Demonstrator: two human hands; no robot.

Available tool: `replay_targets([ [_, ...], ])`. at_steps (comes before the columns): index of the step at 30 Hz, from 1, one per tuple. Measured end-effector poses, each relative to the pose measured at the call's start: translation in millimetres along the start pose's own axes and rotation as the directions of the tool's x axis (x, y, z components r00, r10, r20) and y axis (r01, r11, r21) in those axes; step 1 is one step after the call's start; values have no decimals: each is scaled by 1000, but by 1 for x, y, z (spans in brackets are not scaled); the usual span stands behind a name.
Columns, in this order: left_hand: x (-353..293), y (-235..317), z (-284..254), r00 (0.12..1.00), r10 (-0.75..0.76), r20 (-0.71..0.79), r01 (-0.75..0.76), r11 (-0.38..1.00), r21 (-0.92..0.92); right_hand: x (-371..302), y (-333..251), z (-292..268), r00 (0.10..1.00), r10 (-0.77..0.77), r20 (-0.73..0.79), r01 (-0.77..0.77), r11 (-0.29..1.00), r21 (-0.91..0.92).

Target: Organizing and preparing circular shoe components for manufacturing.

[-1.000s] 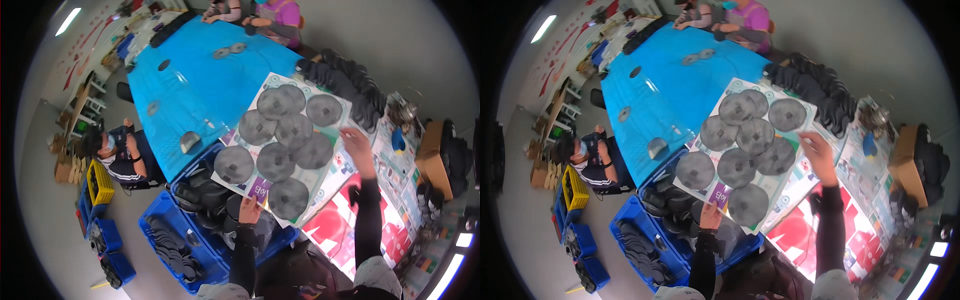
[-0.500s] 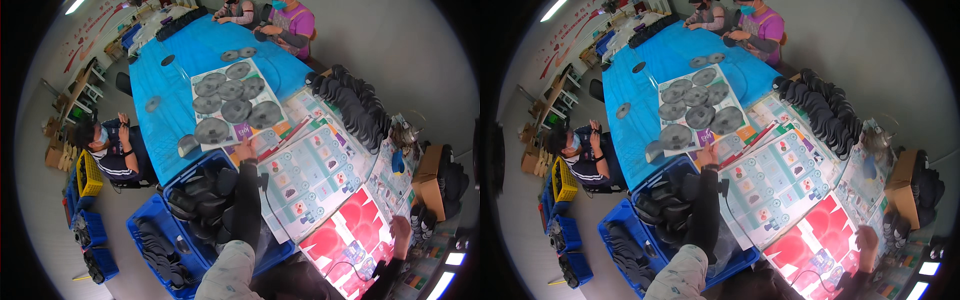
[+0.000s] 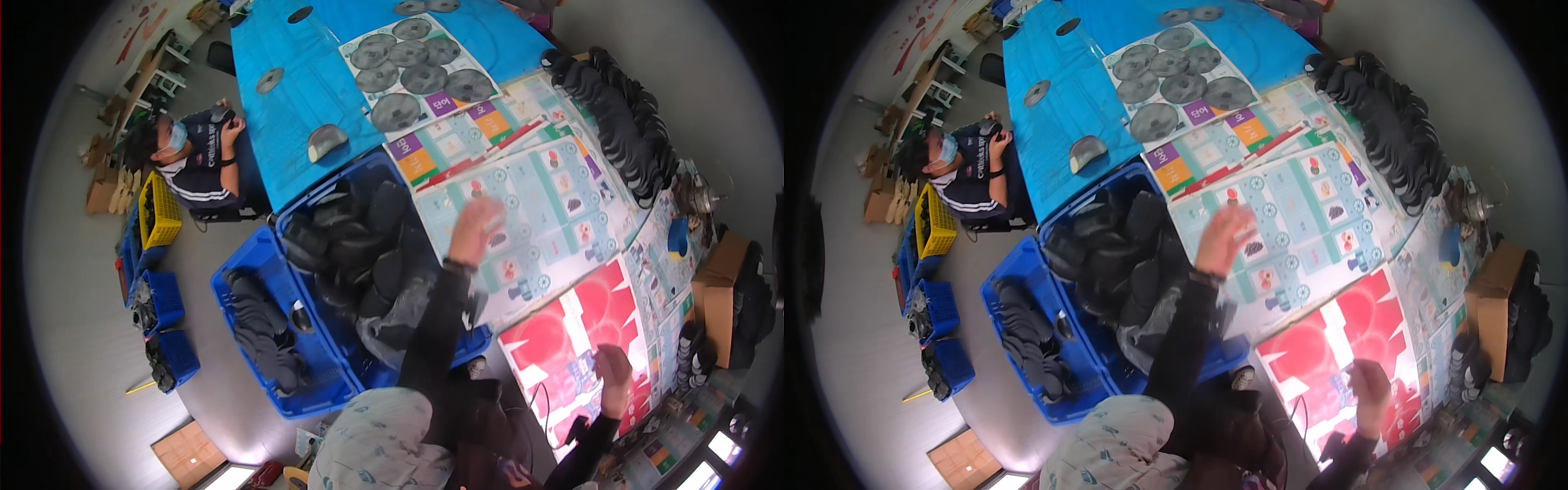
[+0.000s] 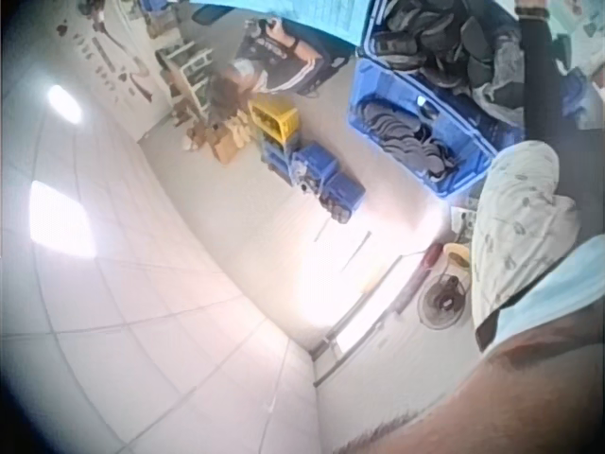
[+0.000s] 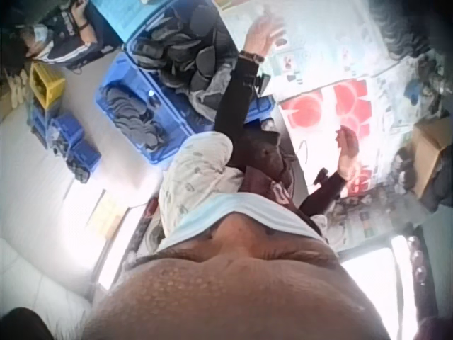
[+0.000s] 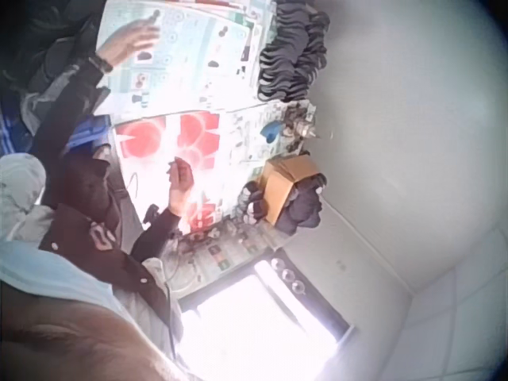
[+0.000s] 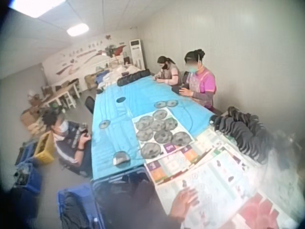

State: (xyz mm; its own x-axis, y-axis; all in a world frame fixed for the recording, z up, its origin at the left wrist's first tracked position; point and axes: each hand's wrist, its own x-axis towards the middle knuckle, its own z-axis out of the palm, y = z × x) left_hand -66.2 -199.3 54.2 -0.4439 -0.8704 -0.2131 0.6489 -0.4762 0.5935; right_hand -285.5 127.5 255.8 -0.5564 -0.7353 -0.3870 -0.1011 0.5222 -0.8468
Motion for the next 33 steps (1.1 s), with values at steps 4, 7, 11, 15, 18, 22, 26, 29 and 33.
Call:
replay_targets([
  [4,-183,-7,33,897,-435,83,426,899,106,-30,-13,30,984,-24,174,28,999,-20],
  [7,-302,2,63,902,-421,100,413,906,87,-79,-14,64,872,-460,167,465,885,10],
  [11,-420,1,121,913,-389,122,397,916,-53,-158,-12,111,581,-747,323,814,535,-225],
  [15,-485,19,148,951,-279,137,297,944,-146,-178,-20,125,455,-836,309,886,388,-254],
  [18,-524,48,145,966,-216,141,229,969,-88,-182,-27,111,672,-717,183,732,681,-18],
  [22,-552,67,148,989,-129,69,139,977,-160,-228,-33,91,588,-594,549,529,796,295],
  [26,-554,72,151,960,-81,269,91,995,-28,-268,-46,93,559,-583,590,570,787,238],
  [29,-557,80,148,973,20,232,-77,967,243,-279,-55,100,620,-623,477,463,781,419],
  [33,-555,98,145,930,133,344,-310,784,537,-281,-61,103,674,-459,579,225,874,431],
])
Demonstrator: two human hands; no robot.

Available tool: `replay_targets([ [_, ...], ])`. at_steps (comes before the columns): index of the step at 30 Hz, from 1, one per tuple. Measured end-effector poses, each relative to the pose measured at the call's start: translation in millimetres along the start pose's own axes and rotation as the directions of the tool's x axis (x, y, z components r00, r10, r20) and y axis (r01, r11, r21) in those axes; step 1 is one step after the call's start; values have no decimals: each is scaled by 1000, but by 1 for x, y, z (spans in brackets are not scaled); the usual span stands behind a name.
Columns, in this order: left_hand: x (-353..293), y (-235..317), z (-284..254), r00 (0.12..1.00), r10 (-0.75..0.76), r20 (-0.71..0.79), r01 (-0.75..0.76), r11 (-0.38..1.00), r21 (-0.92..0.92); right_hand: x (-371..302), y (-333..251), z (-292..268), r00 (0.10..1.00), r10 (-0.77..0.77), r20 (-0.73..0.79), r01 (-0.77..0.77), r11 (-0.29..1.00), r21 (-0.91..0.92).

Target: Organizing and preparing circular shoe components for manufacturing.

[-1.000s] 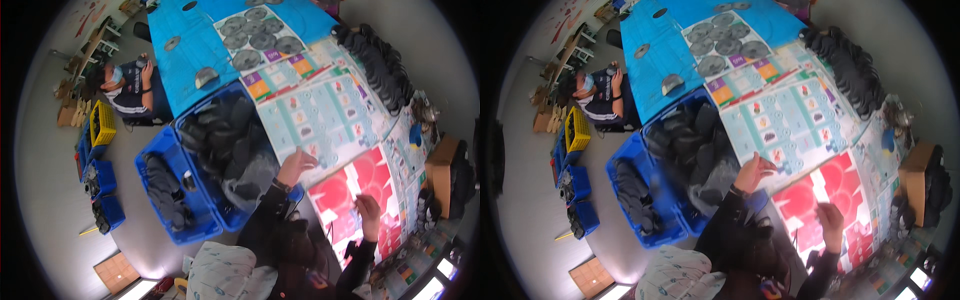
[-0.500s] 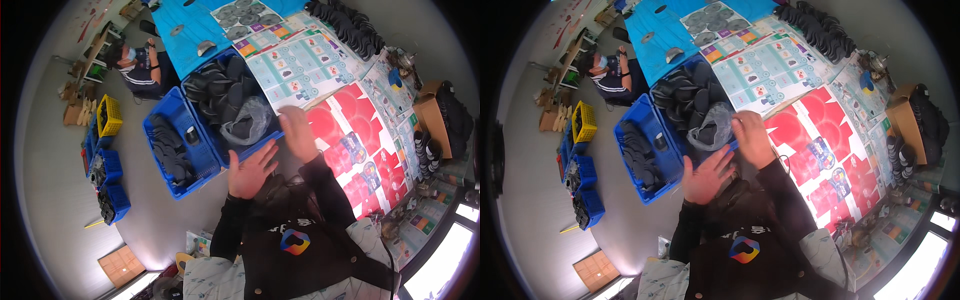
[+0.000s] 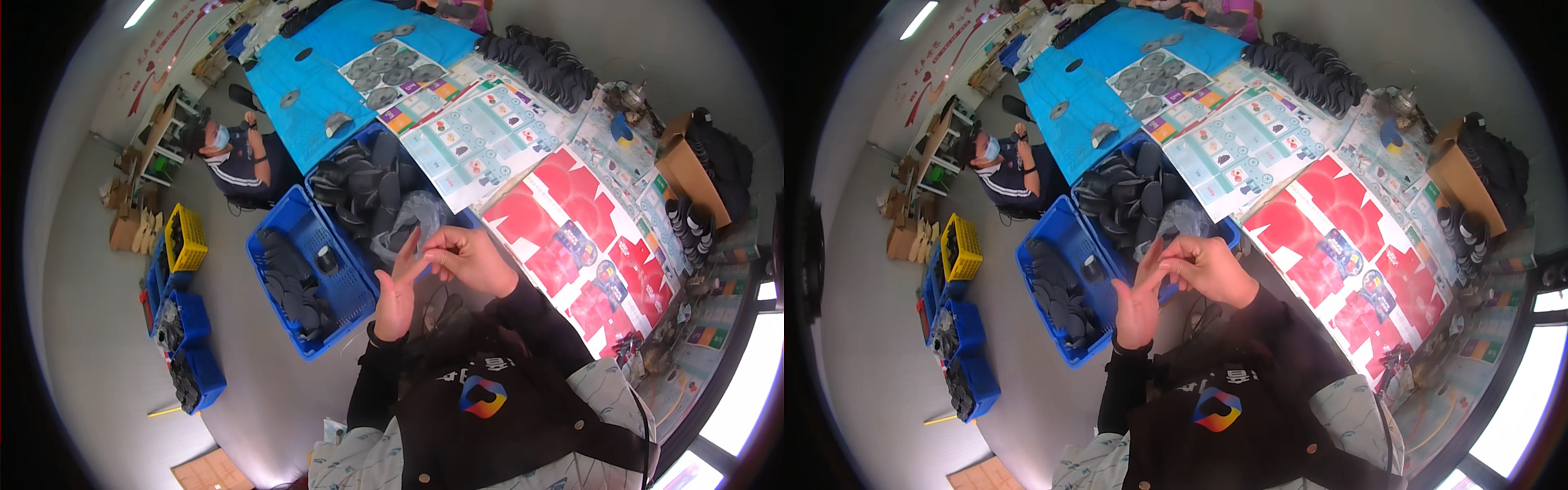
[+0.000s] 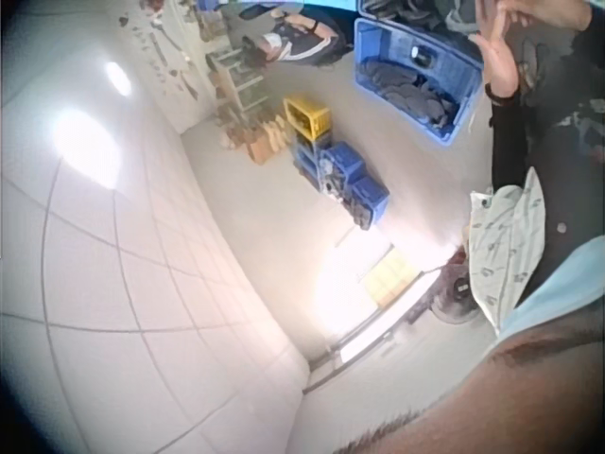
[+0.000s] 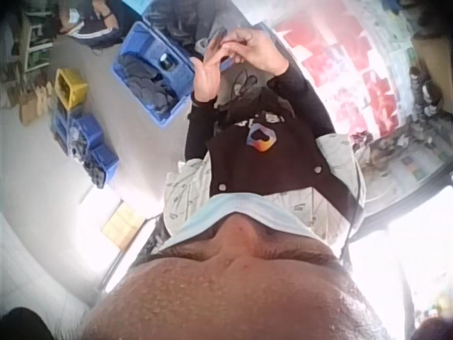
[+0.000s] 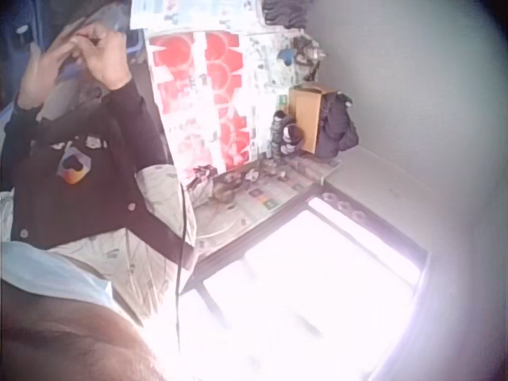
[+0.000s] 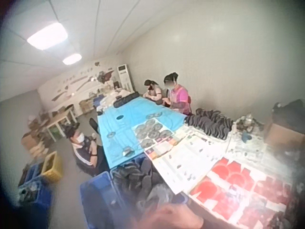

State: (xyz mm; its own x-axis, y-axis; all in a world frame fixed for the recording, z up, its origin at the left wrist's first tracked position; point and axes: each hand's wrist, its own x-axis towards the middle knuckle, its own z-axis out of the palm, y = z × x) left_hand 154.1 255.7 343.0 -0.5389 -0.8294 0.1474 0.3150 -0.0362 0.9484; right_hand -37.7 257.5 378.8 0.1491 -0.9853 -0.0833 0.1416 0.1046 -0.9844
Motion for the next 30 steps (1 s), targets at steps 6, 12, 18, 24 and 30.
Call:
replay_targets([
  [6,15,15,-11,998,55,37,-57,996,68,8,-12,13,999,-42,0,42,989,140],
  [12,20,27,-22,998,40,52,-44,995,94,15,-24,18,1000,-14,-6,13,997,-82],
  [18,13,36,-32,1000,19,20,-16,990,-141,30,-25,29,979,-53,196,-3,961,277],
  [24,-9,43,-40,991,114,-66,-102,982,158,31,-17,53,984,-136,118,138,990,-17],
  [30,-32,54,-42,989,66,-136,-83,989,-126,38,-19,72,936,-142,321,51,960,275],
])
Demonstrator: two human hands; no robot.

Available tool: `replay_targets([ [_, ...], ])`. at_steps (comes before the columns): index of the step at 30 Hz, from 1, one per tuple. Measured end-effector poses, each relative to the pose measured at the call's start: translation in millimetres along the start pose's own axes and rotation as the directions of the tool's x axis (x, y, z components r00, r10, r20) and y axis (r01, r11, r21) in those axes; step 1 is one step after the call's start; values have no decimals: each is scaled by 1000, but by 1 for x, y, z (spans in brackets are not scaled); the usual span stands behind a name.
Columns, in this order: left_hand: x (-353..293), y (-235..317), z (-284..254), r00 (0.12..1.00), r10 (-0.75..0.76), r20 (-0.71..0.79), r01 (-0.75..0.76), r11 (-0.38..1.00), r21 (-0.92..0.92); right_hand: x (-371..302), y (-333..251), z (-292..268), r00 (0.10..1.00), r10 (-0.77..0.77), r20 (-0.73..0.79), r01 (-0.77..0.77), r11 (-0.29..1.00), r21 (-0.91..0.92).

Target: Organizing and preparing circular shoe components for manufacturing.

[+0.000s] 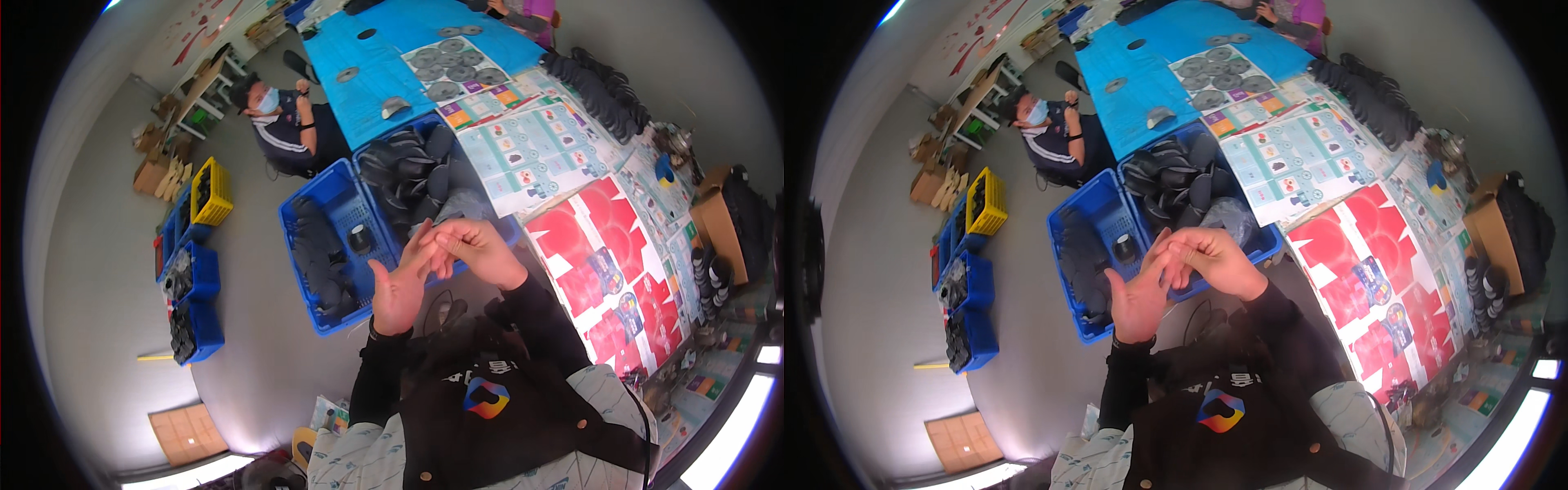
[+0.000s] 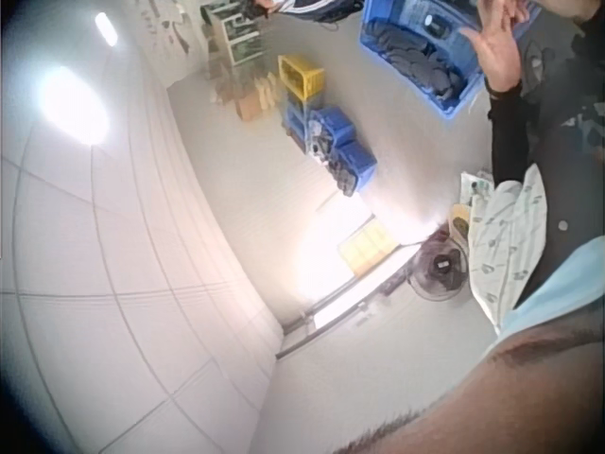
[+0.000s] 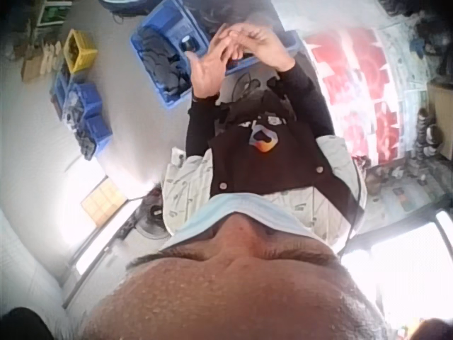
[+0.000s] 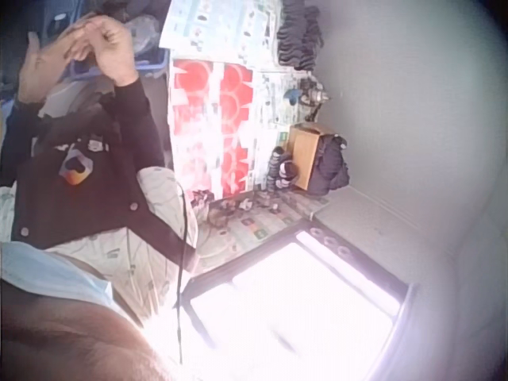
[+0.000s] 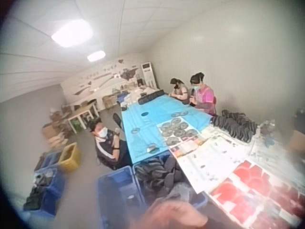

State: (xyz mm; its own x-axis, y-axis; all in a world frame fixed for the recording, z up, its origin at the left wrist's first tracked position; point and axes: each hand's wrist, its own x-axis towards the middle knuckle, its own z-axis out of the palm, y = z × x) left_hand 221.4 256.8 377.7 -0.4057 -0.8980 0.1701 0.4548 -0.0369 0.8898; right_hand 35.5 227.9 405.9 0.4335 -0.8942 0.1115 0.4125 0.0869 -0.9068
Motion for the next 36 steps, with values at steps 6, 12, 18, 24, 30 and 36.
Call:
replay_targets([
  [6,-31,-28,25,861,-276,-427,146,938,-314,13,27,47,836,-533,128,318,282,-905],
  [12,-74,-26,15,964,-65,-256,89,993,82,26,44,51,913,-353,204,378,547,-747],
  [18,-75,-30,37,882,-185,-434,132,980,-148,-8,51,54,842,-415,345,469,246,-848],
  [24,-58,-43,26,954,-268,-133,280,957,81,15,90,-33,946,-269,180,313,617,-722],
  [30,-74,-12,-3,924,-322,-207,349,931,110,5,139,-118,829,560,7,-7,24,-1000],
  [36,-88,5,-8,919,-391,52,370,899,232,20,118,-28,732,486,478,-35,727,-686],
])
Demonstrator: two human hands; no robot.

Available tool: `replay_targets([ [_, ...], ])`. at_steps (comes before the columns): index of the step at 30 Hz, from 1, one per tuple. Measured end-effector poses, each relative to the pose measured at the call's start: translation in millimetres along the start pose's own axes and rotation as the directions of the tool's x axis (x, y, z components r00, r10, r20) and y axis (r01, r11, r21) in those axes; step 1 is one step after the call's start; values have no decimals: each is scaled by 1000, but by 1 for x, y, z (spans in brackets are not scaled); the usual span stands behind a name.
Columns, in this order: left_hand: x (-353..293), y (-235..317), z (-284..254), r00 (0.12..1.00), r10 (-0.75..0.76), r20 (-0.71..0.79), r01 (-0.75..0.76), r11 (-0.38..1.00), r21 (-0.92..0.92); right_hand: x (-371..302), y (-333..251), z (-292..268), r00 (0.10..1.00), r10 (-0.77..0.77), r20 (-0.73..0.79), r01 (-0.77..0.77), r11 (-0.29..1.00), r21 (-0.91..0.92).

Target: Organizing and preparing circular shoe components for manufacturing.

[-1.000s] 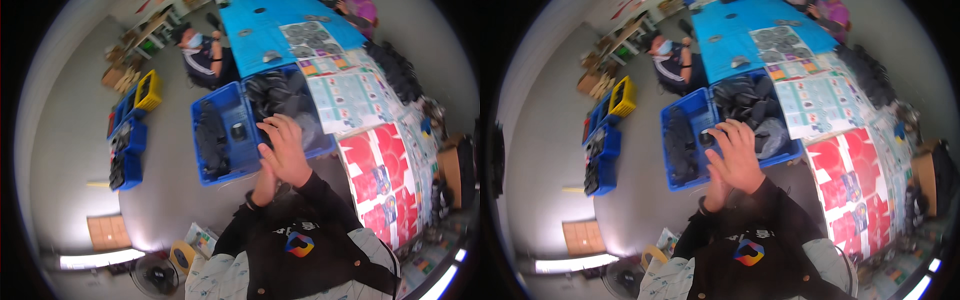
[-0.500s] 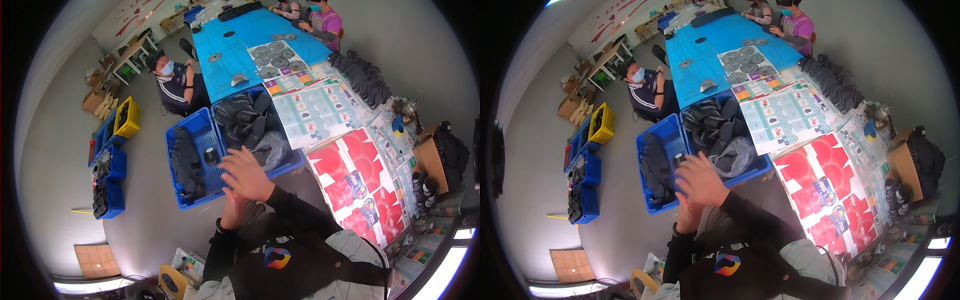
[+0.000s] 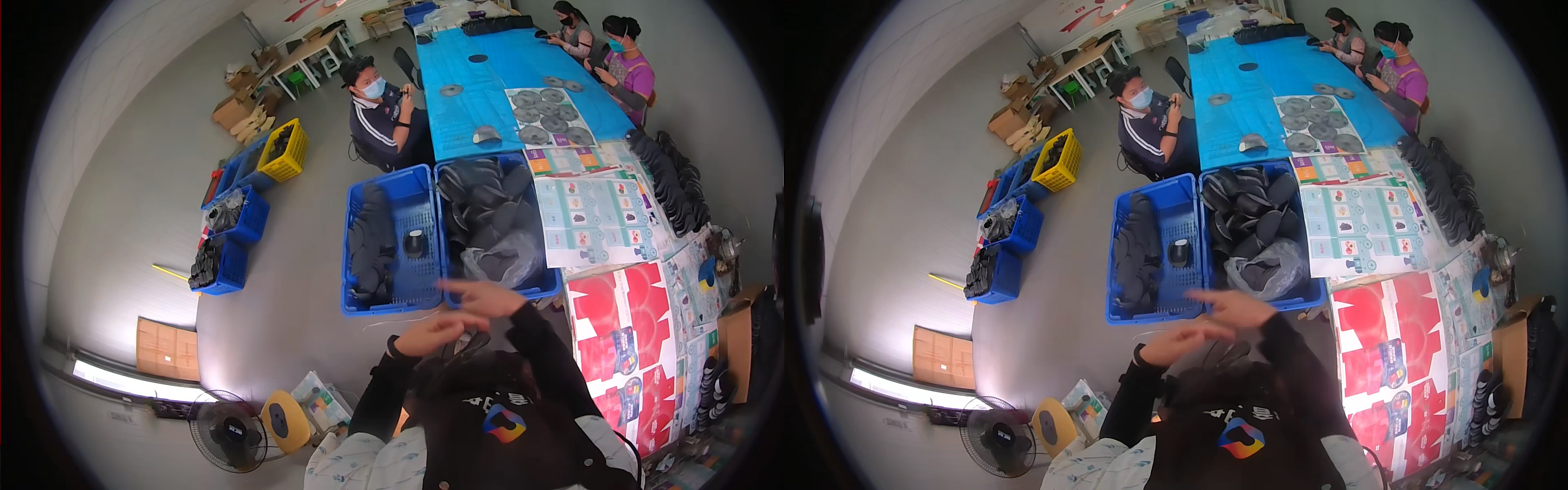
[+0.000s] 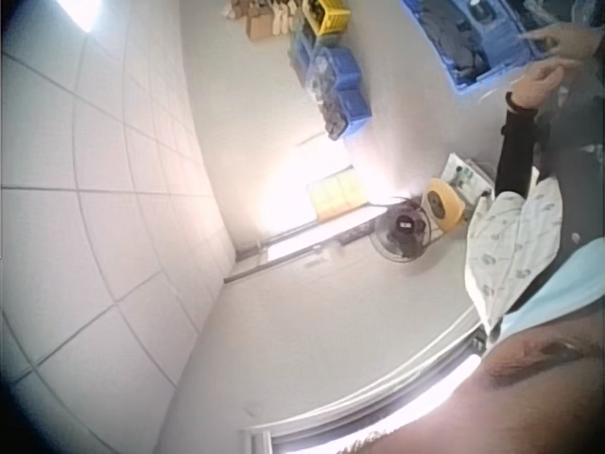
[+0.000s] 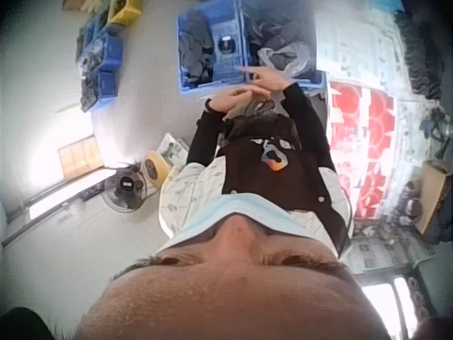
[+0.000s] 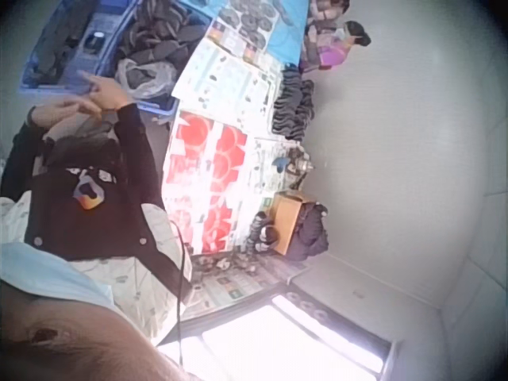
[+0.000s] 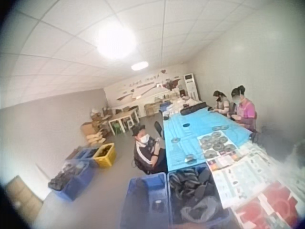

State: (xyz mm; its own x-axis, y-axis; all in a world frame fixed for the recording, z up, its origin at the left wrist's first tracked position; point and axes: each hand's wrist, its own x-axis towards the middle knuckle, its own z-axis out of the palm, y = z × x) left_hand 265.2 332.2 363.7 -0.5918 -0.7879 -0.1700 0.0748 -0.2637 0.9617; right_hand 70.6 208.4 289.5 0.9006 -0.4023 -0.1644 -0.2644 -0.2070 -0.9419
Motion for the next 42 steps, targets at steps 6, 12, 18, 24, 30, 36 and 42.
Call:
replay_targets([
  [6,-18,6,-1,937,5,350,-61,987,148,40,-14,21,974,-217,60,224,961,-161],
  [12,-36,1,-9,979,-32,203,41,998,-39,-8,72,-22,688,518,-508,-718,586,-375],
  [18,-17,-1,-7,950,-82,300,27,983,183,22,6,17,971,-240,-17,231,951,-205],
  [24,-20,-5,-12,961,-194,195,166,974,151,24,-43,37,999,-1,-49,-6,989,-150],
  [30,-8,-47,-21,974,-159,-160,201,932,302,21,-51,63,785,-258,-563,247,964,-98],
  [36,-12,-61,-17,982,-142,-123,107,961,-256,18,-32,53,680,-403,-612,210,907,-364],
  [42,-26,-52,-20,978,-81,-193,10,939,-344,11,21,51,773,-352,-528,92,886,-455],
])
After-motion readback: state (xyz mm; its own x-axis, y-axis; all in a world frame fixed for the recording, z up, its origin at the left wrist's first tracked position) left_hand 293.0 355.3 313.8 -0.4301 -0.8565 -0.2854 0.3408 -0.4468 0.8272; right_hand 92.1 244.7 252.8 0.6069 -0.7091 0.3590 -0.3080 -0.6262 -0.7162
